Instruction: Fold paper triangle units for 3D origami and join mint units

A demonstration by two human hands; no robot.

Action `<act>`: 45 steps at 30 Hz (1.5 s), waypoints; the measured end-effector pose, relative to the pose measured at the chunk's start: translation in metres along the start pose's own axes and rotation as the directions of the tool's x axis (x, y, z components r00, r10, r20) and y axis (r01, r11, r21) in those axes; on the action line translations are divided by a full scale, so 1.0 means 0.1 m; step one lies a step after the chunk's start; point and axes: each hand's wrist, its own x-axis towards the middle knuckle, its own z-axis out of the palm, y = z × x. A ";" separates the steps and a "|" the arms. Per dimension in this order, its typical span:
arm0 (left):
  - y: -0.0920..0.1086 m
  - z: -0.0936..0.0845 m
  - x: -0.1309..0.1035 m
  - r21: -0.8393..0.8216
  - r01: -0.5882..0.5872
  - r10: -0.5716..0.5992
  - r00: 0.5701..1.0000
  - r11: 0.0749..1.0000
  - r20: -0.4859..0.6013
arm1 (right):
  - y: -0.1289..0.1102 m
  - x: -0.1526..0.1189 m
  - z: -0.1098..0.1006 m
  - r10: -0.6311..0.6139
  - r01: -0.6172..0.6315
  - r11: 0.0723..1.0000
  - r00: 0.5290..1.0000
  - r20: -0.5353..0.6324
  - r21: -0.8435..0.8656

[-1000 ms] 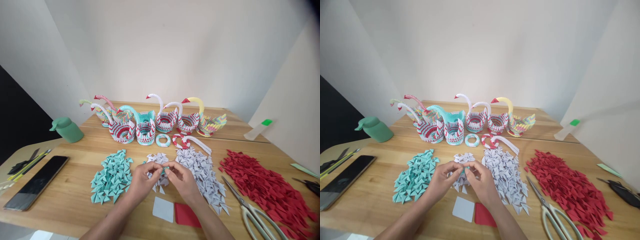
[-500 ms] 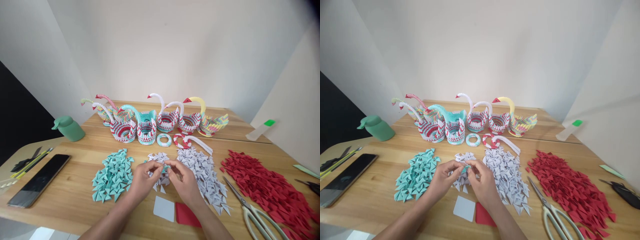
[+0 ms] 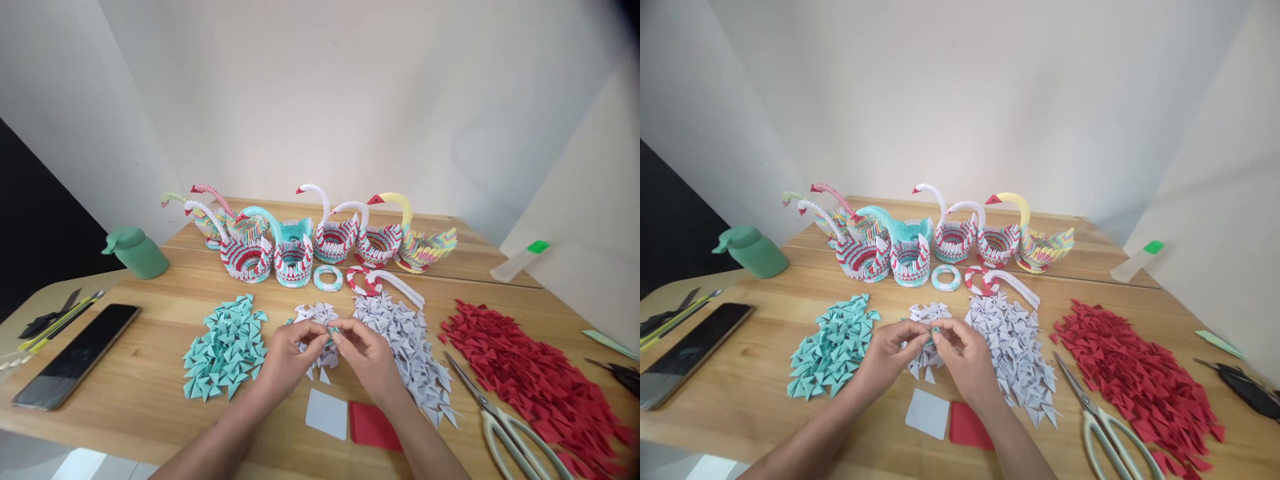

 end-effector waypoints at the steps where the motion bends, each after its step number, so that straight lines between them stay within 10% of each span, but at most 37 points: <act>1: -0.01 0.00 0.00 0.000 -0.005 0.005 1.000 1.000 0.002 | 0.00 0.00 0.00 -0.014 0.014 1.000 1.000 -0.003 -0.012; 25: -0.01 -0.01 0.01 -0.038 0.019 -0.018 0.999 0.999 0.026 | -0.02 0.00 0.02 -0.311 0.302 0.928 0.951 -0.004 -0.220; 45: 0.02 0.00 0.01 -0.100 0.047 -0.046 0.999 0.994 0.010 | -0.07 -0.03 0.01 -0.194 0.187 0.963 0.981 -0.017 -0.195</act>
